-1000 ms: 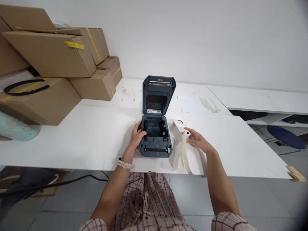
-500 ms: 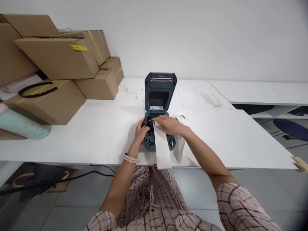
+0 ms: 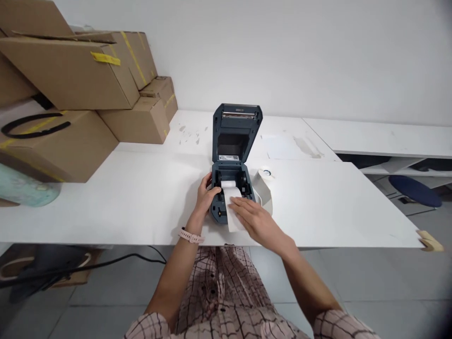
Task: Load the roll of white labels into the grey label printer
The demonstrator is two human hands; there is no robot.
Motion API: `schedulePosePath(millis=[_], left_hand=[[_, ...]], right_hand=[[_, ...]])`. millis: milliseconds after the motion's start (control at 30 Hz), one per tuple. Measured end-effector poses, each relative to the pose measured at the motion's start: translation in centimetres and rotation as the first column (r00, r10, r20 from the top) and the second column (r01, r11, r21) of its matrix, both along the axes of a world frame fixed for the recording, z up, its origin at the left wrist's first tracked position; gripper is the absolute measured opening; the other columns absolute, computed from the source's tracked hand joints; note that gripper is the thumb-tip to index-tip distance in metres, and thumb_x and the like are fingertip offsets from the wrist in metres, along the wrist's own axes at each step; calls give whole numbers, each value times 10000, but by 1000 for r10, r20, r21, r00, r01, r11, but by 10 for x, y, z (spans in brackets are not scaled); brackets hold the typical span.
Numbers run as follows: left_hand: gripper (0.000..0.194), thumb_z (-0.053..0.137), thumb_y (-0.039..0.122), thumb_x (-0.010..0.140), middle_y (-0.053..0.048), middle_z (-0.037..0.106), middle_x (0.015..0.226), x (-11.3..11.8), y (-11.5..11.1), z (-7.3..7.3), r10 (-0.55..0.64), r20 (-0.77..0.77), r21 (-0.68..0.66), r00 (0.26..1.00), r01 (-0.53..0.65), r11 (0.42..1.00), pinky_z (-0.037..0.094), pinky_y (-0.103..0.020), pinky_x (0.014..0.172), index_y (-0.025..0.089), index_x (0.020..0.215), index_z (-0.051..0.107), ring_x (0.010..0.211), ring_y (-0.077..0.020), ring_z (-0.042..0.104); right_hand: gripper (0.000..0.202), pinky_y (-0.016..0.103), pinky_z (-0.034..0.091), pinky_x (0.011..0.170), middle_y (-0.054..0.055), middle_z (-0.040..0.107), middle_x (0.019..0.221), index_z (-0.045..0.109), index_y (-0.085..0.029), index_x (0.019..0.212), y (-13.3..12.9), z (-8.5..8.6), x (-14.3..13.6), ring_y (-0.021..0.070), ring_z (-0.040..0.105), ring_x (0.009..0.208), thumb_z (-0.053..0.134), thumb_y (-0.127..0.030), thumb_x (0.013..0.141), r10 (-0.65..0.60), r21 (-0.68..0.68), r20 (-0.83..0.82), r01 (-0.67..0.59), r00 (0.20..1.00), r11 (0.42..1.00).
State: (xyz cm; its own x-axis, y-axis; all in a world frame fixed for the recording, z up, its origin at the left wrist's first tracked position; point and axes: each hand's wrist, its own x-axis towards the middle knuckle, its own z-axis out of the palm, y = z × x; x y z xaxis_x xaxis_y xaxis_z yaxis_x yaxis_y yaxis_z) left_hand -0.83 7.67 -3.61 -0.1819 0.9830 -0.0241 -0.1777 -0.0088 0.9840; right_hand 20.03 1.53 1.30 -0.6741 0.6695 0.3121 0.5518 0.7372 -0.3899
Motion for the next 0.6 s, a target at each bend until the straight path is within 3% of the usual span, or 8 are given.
schedulePosePath(millis=[133, 400, 600], left_hand=[[821, 739, 254, 701, -141, 519, 1566, 2, -1, 4, -28, 47, -66, 999, 31, 997, 438, -464, 1174, 195, 1481, 490, 1424, -340, 520], [944, 762, 293, 774, -117, 343, 1699, 1, -5, 14, -80, 50, -167, 996, 87, 982, 409, -425, 1208, 236, 1608, 323, 1516, -322, 421], [895, 756, 292, 770, -100, 425, 1656, 1, -2, 9, -107, 46, -134, 993, 112, 985, 427, -464, 1192, 266, 1581, 378, 1479, -343, 466]], right_hand=[[499, 620, 516, 1139, 97, 541, 1579, 485, -278, 1549, -22, -10, -3, 313, 512, 1470, 443, -185, 1060, -69, -14, -59, 69, 996, 998], [441, 622, 531, 1110, 108, 585, 1538, 556, -254, 1492, -22, -7, -5, 318, 544, 1440, 459, -204, 1064, -84, -39, -87, 81, 993, 996], [458, 624, 525, 1119, 81, 580, 1546, 525, -312, 1515, -23, -7, -6, 306, 535, 1450, 455, -236, 1069, -85, -72, -107, 77, 991, 994]])
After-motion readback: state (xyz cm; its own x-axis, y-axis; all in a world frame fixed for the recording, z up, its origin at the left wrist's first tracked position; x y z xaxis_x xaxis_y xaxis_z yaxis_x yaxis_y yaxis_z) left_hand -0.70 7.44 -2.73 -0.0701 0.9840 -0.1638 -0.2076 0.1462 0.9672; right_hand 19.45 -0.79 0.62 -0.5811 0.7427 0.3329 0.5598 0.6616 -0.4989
